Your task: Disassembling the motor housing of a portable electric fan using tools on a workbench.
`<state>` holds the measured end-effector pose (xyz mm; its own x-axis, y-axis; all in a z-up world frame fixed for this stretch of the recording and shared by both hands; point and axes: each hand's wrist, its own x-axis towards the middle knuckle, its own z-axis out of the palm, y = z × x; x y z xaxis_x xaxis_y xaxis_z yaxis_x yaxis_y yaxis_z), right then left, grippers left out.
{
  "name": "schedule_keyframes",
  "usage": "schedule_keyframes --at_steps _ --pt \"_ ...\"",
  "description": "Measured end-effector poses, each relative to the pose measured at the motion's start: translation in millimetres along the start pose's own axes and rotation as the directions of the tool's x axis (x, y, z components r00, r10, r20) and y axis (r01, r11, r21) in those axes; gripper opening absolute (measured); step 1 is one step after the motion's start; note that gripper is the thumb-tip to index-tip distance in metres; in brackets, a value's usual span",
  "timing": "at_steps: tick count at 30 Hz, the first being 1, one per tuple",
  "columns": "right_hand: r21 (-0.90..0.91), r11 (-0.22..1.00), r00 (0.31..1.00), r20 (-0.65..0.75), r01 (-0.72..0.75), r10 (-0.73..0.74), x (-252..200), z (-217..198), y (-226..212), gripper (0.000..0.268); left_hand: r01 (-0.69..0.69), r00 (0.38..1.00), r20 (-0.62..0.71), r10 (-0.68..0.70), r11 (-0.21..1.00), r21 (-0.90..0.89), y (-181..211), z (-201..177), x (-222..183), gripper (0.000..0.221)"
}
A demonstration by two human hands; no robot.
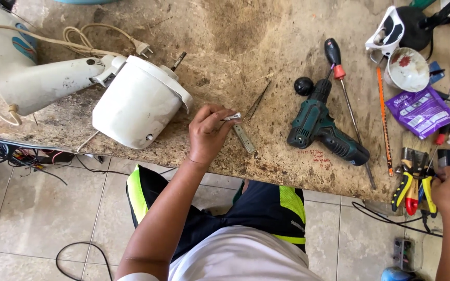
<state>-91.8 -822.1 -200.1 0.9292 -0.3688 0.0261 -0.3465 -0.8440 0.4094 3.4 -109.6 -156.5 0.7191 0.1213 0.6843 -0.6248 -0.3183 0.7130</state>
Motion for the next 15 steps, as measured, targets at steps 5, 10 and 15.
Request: schedule_keyframes --at_steps 5,10,15 --pt "0.09 0.984 0.918 -0.382 0.155 -0.11 -1 -2 7 0.033 0.033 0.999 0.028 -0.033 0.999 0.01 -1 0 -1 0.031" --pt "0.048 0.984 0.853 -0.507 0.174 -0.126 -15 -59 -20 0.027 0.038 0.999 0.02 -0.039 0.999 0.011 -6 2 -3 0.033" --pt "0.014 0.961 0.742 -0.639 0.276 -0.204 -24 -143 -62 0.037 0.041 0.999 0.008 -0.04 0.99 -0.136 -9 4 -3 0.034"
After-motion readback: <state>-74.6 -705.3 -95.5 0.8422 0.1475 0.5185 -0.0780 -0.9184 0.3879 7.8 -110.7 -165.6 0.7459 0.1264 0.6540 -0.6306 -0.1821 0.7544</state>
